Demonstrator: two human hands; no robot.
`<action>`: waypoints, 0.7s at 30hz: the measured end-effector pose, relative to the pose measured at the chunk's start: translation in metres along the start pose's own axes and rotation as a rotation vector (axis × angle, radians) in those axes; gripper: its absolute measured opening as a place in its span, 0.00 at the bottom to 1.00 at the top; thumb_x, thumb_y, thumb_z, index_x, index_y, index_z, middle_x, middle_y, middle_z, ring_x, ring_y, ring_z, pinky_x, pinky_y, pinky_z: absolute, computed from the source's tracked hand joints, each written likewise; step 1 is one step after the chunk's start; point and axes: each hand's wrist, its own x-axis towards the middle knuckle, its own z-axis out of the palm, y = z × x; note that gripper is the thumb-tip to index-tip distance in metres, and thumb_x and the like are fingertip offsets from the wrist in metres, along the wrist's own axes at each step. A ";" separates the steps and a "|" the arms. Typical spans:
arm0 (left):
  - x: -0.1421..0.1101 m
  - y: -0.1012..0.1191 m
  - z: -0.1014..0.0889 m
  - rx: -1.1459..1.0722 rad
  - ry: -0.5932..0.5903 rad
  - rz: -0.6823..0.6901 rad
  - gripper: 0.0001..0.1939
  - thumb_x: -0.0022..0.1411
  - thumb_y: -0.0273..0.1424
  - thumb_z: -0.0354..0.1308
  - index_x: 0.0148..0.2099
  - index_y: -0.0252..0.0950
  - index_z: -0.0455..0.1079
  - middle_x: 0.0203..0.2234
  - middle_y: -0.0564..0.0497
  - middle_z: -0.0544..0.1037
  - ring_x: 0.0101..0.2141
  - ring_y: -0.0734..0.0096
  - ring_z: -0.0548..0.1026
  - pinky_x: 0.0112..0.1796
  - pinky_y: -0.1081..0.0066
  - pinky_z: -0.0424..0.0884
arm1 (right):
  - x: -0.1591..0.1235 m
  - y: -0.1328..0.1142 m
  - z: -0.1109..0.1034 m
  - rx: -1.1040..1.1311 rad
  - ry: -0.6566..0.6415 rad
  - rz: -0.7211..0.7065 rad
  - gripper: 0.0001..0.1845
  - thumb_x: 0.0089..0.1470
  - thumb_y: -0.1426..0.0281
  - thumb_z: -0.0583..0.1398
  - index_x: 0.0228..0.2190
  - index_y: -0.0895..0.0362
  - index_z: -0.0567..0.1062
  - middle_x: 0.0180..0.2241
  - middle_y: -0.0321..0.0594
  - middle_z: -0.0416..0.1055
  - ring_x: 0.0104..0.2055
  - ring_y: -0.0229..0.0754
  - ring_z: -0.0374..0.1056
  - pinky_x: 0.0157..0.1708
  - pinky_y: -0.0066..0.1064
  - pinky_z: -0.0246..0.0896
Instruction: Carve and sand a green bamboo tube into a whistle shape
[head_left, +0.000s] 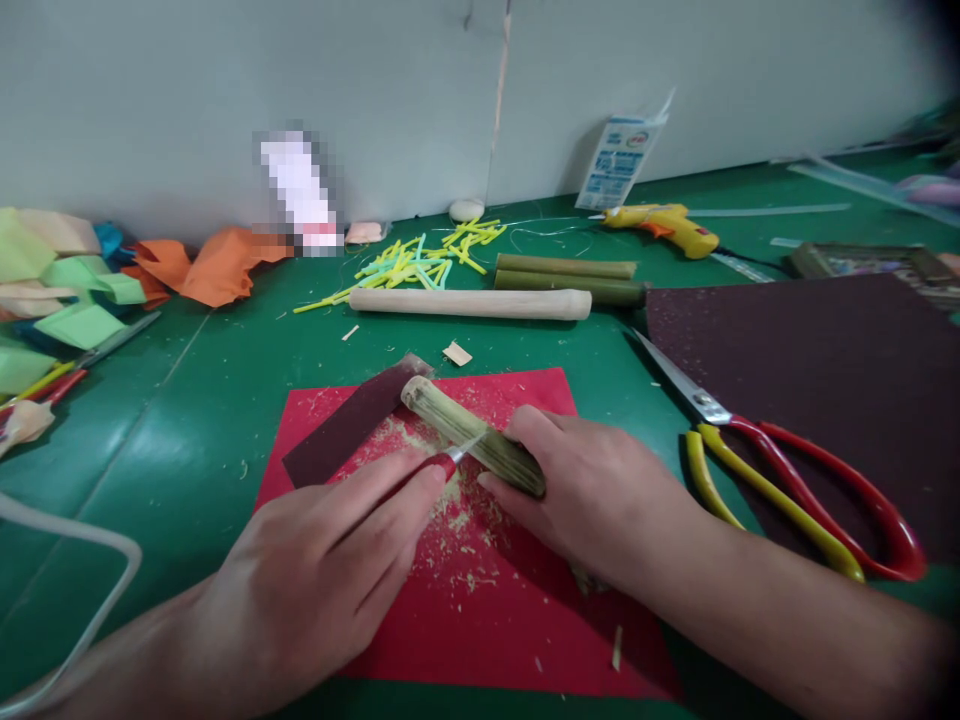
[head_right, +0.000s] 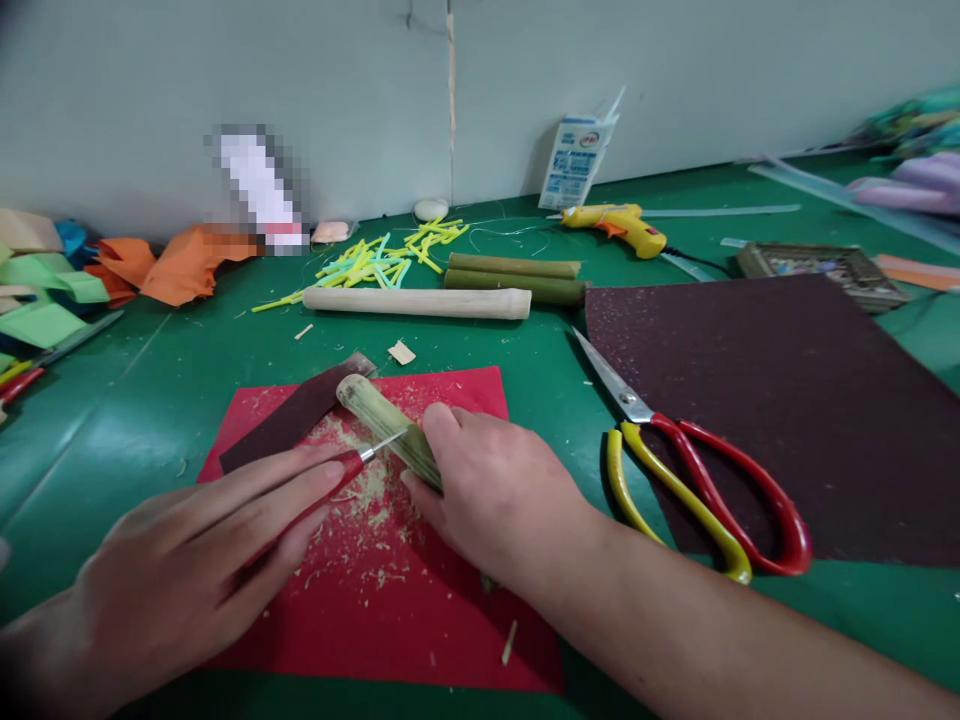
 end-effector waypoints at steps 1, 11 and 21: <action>0.001 0.001 0.000 0.022 0.020 0.015 0.16 0.68 0.28 0.50 0.56 0.35 0.68 0.53 0.47 0.75 0.46 0.66 0.78 0.37 0.72 0.77 | 0.000 0.000 0.000 -0.005 0.004 0.001 0.10 0.52 0.62 0.60 0.29 0.54 0.65 0.23 0.37 0.70 0.21 0.39 0.62 0.20 0.30 0.37; 0.003 -0.002 0.008 0.088 0.085 -0.038 0.17 0.65 0.27 0.52 0.55 0.36 0.71 0.52 0.49 0.77 0.42 0.67 0.80 0.35 0.74 0.78 | 0.005 -0.002 -0.003 0.029 -0.052 0.083 0.12 0.53 0.59 0.59 0.28 0.53 0.65 0.18 0.32 0.64 0.18 0.37 0.58 0.18 0.29 0.38; 0.004 0.005 0.009 0.078 0.122 -0.004 0.18 0.64 0.25 0.55 0.55 0.37 0.71 0.51 0.51 0.77 0.42 0.67 0.80 0.39 0.69 0.77 | 0.007 -0.001 -0.011 0.260 -0.128 0.211 0.17 0.60 0.56 0.50 0.30 0.54 0.70 0.24 0.38 0.73 0.24 0.41 0.66 0.23 0.30 0.48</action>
